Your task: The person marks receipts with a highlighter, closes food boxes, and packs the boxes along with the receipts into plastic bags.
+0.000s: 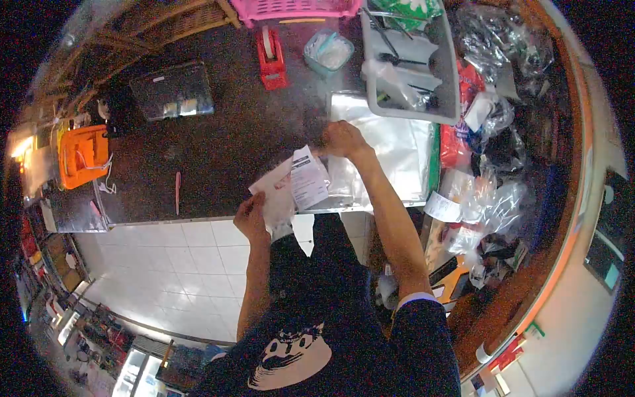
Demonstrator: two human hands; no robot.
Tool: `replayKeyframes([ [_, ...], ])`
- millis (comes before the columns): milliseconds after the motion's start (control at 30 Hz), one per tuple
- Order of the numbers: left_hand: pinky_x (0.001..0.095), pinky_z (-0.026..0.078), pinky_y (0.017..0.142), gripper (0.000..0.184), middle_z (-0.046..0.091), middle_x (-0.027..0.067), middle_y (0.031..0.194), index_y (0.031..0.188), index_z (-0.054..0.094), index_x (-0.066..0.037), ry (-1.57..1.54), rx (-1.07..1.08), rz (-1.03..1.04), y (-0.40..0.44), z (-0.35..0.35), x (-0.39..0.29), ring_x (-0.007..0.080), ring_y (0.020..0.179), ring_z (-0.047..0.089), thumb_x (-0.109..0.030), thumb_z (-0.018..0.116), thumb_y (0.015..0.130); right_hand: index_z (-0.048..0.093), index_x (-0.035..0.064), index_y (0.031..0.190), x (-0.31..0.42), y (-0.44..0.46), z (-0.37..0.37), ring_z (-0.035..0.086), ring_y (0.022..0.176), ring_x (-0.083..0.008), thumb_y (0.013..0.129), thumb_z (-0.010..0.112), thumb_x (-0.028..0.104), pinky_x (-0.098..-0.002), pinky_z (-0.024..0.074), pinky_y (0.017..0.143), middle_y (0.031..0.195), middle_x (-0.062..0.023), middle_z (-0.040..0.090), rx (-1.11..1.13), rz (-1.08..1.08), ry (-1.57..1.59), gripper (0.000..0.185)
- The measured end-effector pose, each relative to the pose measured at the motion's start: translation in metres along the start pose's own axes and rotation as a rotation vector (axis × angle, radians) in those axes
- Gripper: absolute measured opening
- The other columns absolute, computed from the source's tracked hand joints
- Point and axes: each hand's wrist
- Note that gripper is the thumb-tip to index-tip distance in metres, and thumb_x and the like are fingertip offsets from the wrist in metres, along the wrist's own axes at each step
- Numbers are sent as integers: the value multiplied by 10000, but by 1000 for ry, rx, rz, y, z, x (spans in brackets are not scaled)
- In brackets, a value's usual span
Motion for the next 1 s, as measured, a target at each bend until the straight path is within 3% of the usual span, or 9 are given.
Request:
replayKeyframes([
  [100, 298, 508, 772, 127, 698, 80, 885, 837, 714, 15, 13, 56, 150, -22, -1, -48, 143, 800, 621, -66, 810, 818, 705, 45, 718, 12, -40, -27, 669, 872, -363, 675, 794, 587, -451, 532, 779, 818, -170, 662, -345, 45, 60, 551],
  [167, 312, 515, 801, 99, 693, 83, 905, 859, 701, 6, 61, 147, 366, -32, 2, -93, 145, 829, 631, -44, 785, 842, 677, 50, 672, 30, -70, -71, 656, 833, -346, 672, 807, 577, -447, 509, 734, 783, -145, 638, -356, 87, 150, 542],
  [367, 301, 536, 830, 105, 724, 103, 932, 911, 705, 11, 29, 207, 217, -33, -10, -97, 163, 872, 661, 4, 767, 827, 703, 57, 708, 25, -67, -61, 655, 841, -341, 656, 812, 569, -461, 505, 728, 800, -146, 667, -368, 30, 148, 526],
  [500, 253, 492, 735, 135, 707, 67, 837, 865, 710, 18, -129, 170, 74, 8, -16, 17, 113, 760, 613, -77, 790, 814, 729, 62, 780, 4, -14, 14, 668, 932, -354, 704, 780, 507, -470, 530, 800, 845, -166, 698, -208, 36, 85, 454],
  [567, 266, 481, 699, 141, 690, 55, 815, 867, 711, 27, -112, 63, -46, 11, -5, 14, 113, 726, 589, -60, 797, 797, 734, 64, 800, -11, 9, 30, 669, 958, -361, 728, 764, 470, -472, 538, 819, 854, -174, 703, -129, 35, 112, 413],
  [767, 247, 432, 635, 243, 592, 4, 735, 793, 630, -28, 95, 24, -75, 9, -19, 25, 95, 684, 523, -97, 858, 745, 675, 54, 832, 4, -11, 58, 656, 902, -395, 761, 745, 310, -479, 533, 779, 883, -172, 670, -318, 66, 78, 275],
  [833, 238, 410, 600, 330, 567, -3, 734, 796, 573, -71, -26, 72, -46, 15, -20, 31, 86, 673, 502, -148, 887, 732, 665, 51, 877, 19, -21, 56, 657, 884, -369, 752, 762, 246, -452, 533, 767, 892, -166, 665, -500, 251, 195, 251],
  [867, 238, 410, 600, 330, 567, -3, 734, 796, 573, -71, -32, 72, -40, 18, -18, 28, 86, 673, 502, -148, 887, 732, 657, 46, 878, 23, -32, 55, 667, 809, -325, 775, 760, 163, -413, 537, 703, 838, -154, 656, -719, 192, 319, 186],
  [1000, 253, 436, 591, 361, 578, 2, 758, 853, 571, -75, -65, 175, -195, 27, -26, 31, 97, 661, 525, -188, 894, 739, 663, 26, 933, 53, -57, 70, 678, 726, -240, 862, 693, 81, -338, 522, 603, 809, -140, 670, -960, 143, 609, 94],
])
Point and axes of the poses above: each hand's wrist, its own y-axis towards the middle knuckle, its own z-axis out of the palm, x = y × z
